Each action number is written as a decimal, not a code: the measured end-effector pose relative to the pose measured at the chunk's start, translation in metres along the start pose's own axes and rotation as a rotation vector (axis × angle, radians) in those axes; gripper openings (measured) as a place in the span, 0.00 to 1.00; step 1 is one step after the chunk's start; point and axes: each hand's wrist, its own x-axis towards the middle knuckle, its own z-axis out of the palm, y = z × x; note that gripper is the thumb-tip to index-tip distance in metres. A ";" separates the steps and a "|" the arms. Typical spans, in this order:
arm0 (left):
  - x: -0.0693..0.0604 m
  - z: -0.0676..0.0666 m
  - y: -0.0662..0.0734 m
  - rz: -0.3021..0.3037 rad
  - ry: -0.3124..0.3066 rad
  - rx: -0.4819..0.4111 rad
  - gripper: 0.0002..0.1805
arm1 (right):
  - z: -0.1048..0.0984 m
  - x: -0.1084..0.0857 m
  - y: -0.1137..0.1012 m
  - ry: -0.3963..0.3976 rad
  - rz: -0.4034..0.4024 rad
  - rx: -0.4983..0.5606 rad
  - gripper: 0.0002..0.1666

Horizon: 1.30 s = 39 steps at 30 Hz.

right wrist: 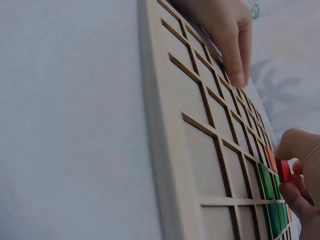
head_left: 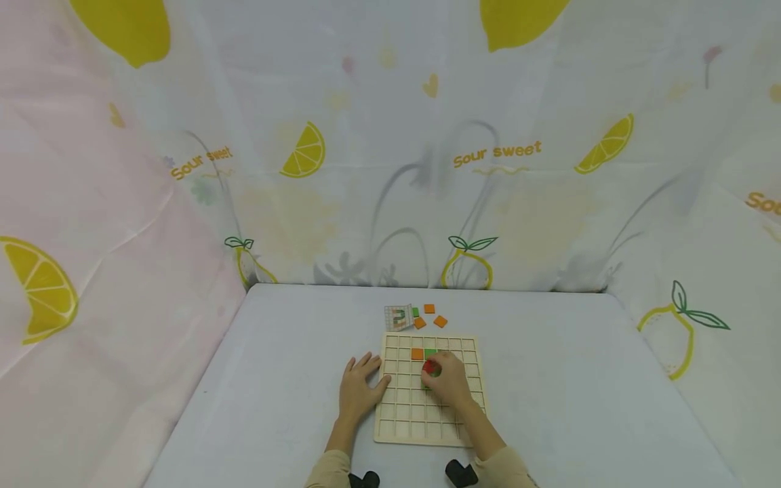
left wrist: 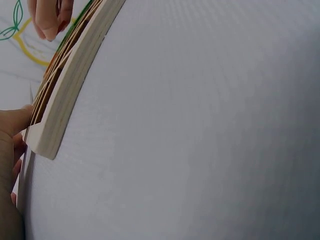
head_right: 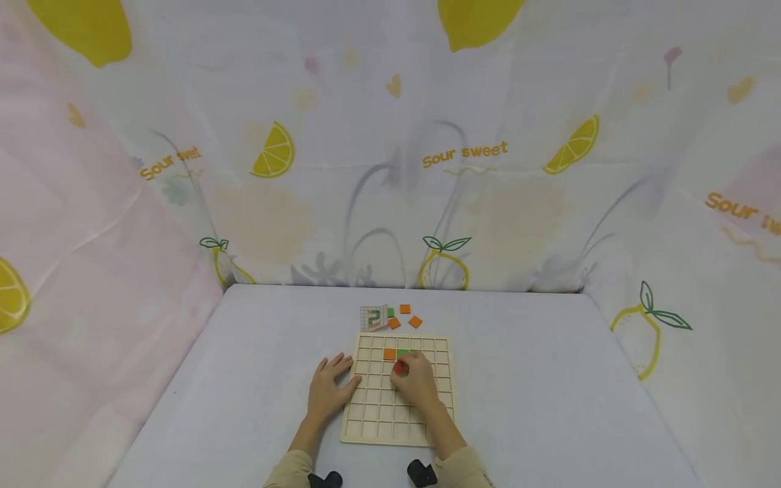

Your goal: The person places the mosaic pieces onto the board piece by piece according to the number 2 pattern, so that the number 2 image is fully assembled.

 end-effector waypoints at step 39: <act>0.000 0.002 -0.003 -0.019 -0.025 0.007 0.21 | 0.032 -0.035 -0.004 0.273 -0.206 -0.231 0.12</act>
